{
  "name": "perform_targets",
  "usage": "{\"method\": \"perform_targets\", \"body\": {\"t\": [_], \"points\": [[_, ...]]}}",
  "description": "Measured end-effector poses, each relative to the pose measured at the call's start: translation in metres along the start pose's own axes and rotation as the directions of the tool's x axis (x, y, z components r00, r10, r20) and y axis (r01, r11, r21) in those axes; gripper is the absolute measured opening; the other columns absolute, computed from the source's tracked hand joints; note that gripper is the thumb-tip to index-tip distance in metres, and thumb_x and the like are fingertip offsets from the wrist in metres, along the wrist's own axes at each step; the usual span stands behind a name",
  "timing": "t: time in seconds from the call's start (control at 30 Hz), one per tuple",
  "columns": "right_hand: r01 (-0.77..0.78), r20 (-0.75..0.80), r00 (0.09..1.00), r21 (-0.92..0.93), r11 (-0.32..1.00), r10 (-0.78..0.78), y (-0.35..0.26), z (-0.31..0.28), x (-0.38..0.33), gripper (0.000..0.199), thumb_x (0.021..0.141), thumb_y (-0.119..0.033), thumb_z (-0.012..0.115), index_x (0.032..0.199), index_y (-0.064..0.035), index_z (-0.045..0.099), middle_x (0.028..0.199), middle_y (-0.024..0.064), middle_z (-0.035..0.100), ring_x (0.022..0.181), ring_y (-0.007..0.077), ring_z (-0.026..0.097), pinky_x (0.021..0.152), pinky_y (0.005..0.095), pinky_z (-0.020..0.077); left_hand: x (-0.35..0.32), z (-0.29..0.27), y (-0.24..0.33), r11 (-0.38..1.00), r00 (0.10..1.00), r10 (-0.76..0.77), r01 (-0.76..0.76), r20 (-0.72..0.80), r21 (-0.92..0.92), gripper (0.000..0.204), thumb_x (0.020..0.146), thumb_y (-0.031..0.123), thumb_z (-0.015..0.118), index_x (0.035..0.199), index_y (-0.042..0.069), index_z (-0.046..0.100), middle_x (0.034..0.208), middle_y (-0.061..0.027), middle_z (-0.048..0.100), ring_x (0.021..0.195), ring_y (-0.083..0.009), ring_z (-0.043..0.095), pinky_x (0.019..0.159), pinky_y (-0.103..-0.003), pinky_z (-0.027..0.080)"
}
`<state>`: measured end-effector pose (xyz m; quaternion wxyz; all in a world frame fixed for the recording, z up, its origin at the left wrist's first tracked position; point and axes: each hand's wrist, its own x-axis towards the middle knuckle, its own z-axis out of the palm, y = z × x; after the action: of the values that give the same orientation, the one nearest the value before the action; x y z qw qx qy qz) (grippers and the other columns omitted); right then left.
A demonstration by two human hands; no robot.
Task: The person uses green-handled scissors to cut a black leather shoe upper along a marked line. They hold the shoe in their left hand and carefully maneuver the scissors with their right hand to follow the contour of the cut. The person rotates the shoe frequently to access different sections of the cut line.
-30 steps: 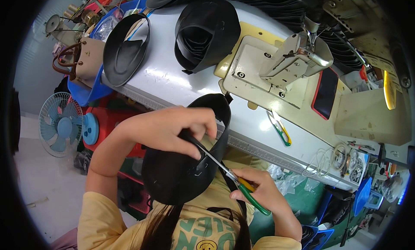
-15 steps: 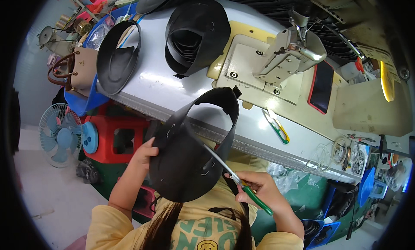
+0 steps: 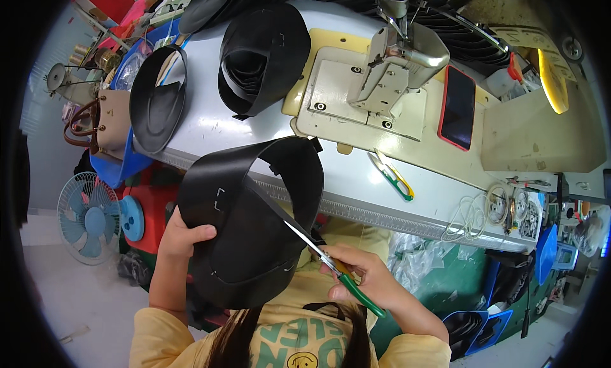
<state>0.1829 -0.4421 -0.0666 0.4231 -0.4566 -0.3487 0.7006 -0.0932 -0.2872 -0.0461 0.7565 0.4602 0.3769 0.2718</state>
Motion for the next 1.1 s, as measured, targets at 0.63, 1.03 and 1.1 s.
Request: {"method": "perform_targets", "body": {"t": [0.63, 1.03, 1.1], "points": [[-0.076, -0.09, 0.993, 0.016, 0.997, 0.077, -0.011, 0.003, -0.011, 0.058, 0.065, -0.013, 0.079, 0.115, 0.0027, 0.053, 0.088, -0.0006, 0.051, 0.074, 0.0044, 0.042, 0.064, 0.0179, 0.0349, 0.005, -0.004, 0.008, 0.996, 0.999, 0.043, -0.04, -0.034, 0.081, 0.048, 0.066, 0.0, 0.07, 0.111, -0.001, 0.052, 0.1, -0.0064, 0.06, 0.091, -0.0139, 0.055, 0.082, -0.029, 0.043], [-0.091, -0.087, 0.992, 0.015, 0.996, 0.092, -0.008, 0.008, -0.005, 0.056, 0.064, -0.012, 0.079, 0.113, 0.001, 0.055, 0.084, -0.0016, 0.05, 0.071, 0.0047, 0.043, 0.063, 0.0182, 0.0363, 0.007, -0.012, 0.013, 0.97, 0.986, 0.092, -0.121, 0.141, 0.21, 0.034, 0.07, 0.0, 0.067, 0.103, -0.002, 0.058, 0.096, -0.0044, 0.061, 0.087, -0.0108, 0.054, 0.079, -0.027, 0.043], [-0.073, -0.143, 0.987, -0.02, 0.997, 0.069, -0.01, 0.012, -0.004, 0.064, 0.059, -0.032, 0.079, 0.108, 0.0025, 0.058, 0.067, -0.004, 0.046, 0.059, 0.0042, 0.04, 0.055, 0.0183, 0.032, 0.007, -0.011, 0.016, 0.969, 0.987, 0.086, -0.114, 0.135, 0.219, 0.033, 0.07, 0.0, 0.068, 0.102, -0.002, 0.058, 0.095, -0.0044, 0.061, 0.087, -0.0107, 0.054, 0.079, -0.026, 0.043]]}}
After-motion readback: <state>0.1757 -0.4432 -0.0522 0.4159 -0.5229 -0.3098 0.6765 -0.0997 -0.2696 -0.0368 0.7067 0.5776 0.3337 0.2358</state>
